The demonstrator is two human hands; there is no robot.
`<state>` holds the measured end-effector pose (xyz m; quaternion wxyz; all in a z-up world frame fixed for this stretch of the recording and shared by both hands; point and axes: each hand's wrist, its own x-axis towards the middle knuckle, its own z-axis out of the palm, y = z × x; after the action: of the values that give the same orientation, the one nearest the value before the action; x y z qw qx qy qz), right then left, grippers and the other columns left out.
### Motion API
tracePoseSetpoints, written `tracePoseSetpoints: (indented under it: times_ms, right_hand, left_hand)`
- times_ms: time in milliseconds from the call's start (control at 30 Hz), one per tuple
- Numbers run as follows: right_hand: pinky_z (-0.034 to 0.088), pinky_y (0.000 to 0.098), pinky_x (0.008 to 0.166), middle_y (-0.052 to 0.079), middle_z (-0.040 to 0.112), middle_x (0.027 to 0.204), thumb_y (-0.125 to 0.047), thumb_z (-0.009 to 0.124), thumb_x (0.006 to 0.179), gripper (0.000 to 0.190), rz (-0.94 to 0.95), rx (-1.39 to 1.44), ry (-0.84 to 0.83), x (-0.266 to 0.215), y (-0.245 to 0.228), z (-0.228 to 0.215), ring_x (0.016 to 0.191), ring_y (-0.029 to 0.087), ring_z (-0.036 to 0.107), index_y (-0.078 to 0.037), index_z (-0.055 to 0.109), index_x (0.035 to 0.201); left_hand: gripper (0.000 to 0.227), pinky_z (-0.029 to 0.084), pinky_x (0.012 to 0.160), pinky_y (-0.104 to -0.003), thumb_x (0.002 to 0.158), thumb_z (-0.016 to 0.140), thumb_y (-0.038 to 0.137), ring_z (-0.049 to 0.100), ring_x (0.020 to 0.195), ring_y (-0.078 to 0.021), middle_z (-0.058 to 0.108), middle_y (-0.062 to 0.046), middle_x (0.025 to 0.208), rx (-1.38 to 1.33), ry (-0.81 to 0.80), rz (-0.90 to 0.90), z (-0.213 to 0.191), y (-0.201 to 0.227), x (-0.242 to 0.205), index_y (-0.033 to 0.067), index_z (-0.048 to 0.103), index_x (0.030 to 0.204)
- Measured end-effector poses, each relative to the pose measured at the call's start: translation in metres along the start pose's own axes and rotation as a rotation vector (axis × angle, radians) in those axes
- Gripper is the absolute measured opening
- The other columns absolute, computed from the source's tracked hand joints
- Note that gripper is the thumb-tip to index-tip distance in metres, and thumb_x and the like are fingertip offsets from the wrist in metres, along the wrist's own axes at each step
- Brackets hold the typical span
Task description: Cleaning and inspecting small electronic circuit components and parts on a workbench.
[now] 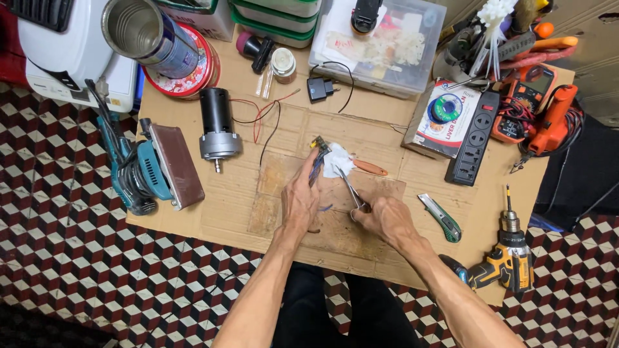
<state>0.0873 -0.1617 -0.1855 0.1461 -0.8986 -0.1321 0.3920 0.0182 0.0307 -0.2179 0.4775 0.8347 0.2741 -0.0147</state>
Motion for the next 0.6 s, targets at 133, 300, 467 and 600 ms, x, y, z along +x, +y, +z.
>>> tracePoseSetpoints:
  times_ms: [133, 300, 467, 600]
  right_hand:
    - [0.057, 0.0441, 0.074, 0.018, 0.072, 0.078, -0.045, 0.071, 0.086, 0.049, -0.038, -0.115, -0.08, -0.013, 0.0, 0.021, 0.076, 0.032, 0.072, -0.007, 0.074, 0.115]
    - [0.057, 0.0442, 0.076, 0.018, 0.071, 0.083, -0.045, 0.073, 0.085, 0.049, -0.1, -0.162, -0.082, -0.036, 0.02, 0.052, 0.079, 0.034, 0.071, -0.007, 0.074, 0.115]
    - [0.056, 0.0429, 0.077, 0.018, 0.074, 0.085, -0.038, 0.074, 0.08, 0.059, -0.146, 0.088, -0.051, -0.038, 0.022, 0.048, 0.077, 0.033, 0.073, -0.014, 0.067, 0.134]
    - [0.057, 0.0379, 0.077, 0.011, 0.071, 0.084, -0.042, 0.077, 0.082, 0.063, 0.07, 0.253, -0.237, -0.049, 0.031, 0.039, 0.076, 0.024, 0.072, -0.017, 0.064, 0.139]
  left_hand:
    - [0.071, 0.057, 0.086, -0.045, 0.085, 0.057, -0.005, 0.068, 0.108, -0.038, 0.063, -0.014, 0.132, 0.133, 0.035, 0.156, -0.03, -0.012, -0.029, 0.0194, 0.047, 0.151]
    - [0.082, 0.058, 0.086, -0.045, 0.076, 0.061, -0.01, 0.065, 0.115, -0.0379, 0.051, -0.01, 0.152, 0.21, -0.022, 0.248, -0.027, -0.029, -0.046, 0.0168, 0.043, 0.152]
    - [0.083, 0.057, 0.081, -0.046, 0.076, 0.064, -0.008, 0.069, 0.11, -0.033, 0.051, -0.007, 0.154, 0.347, -0.115, 0.269, -0.014, -0.037, -0.052, 0.0198, 0.043, 0.151]
    - [0.077, 0.058, 0.078, -0.046, 0.082, 0.061, -0.006, 0.07, 0.103, -0.0323, 0.051, -0.006, 0.155, 0.449, -0.193, 0.262, -0.006, -0.036, -0.049, 0.0192, 0.043, 0.152]
